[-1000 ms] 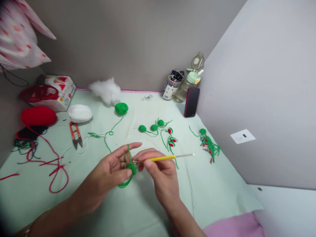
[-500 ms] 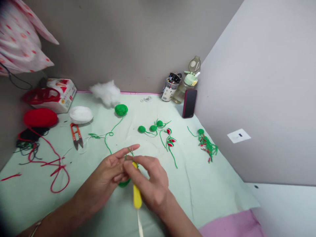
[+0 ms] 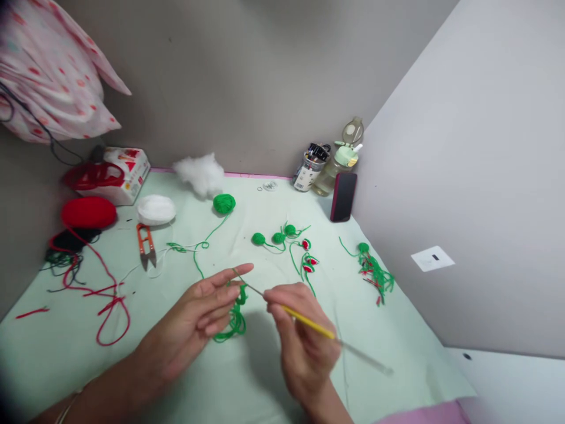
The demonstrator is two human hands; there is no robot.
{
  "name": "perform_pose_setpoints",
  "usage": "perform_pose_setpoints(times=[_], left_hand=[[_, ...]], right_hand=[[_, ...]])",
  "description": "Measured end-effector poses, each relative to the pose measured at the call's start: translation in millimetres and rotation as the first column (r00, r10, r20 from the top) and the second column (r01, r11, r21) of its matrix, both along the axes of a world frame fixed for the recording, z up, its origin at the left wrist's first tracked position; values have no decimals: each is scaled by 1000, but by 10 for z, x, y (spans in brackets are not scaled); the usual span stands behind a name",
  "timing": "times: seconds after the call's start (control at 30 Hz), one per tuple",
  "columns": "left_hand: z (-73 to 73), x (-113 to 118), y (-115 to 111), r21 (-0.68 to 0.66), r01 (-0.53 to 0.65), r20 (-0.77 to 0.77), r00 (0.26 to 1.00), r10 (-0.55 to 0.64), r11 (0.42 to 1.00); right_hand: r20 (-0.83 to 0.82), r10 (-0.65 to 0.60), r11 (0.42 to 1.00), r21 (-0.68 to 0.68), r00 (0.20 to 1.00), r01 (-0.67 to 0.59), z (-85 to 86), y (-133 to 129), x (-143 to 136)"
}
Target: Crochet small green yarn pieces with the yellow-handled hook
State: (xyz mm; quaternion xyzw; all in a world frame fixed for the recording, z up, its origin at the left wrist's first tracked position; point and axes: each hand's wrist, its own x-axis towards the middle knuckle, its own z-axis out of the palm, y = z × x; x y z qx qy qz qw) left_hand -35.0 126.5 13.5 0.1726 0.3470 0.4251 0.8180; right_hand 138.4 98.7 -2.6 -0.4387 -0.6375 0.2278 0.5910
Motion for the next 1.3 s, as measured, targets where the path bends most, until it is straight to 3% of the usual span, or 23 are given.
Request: perform_pose_setpoints(times=[0.1,0.2,0.37,0.47,0.63,0.7,0.77,0.87,0.97,1.03,1.17,1.3], left_hand=[[19,-12,-3,87,-51,-55,997,55,995],[25,3,-32,175,-54,-108,991,74,983],[15,1,-28,185,4,-131,991,21,983],[6,-13,1,159,-6,-117,993,25,987],[-8,-12,28,52,-13,-13,1000,14,999],[-22,-3,36,36,-12,24,1000,11,999],[-32,-10,52,33,-30,49,998,29,999],[-1,-105,119,24,-87,68,994,85,996],[102,-321,246,49,-226,59,973,223,973],[181,-486,340,57,-325,59,945,321,944],[244,-703,463,102,-365,88,930,357,926],[169,-720,477,120,-312,108,948,300,943]], right_hand=[[-189,41,993,-97,981,-61,76,33,0],[-197,84,980,-161,977,-117,92,78,-68],[-241,76,968,-216,968,-129,48,114,-104],[-217,80,972,-199,973,-124,37,92,-108],[-8,74,991,-112,997,-74,49,34,-183],[-37,60,987,-148,998,-65,71,56,-209],[-143,86,964,-237,986,-119,103,122,-215],[-282,228,875,-360,932,-323,162,288,-172],[-329,304,811,-404,894,-424,211,489,-71],[-269,281,828,-417,921,-374,224,623,3],[4,232,878,-431,973,-208,171,845,52],[268,396,861,-439,878,-255,25,915,-95]])
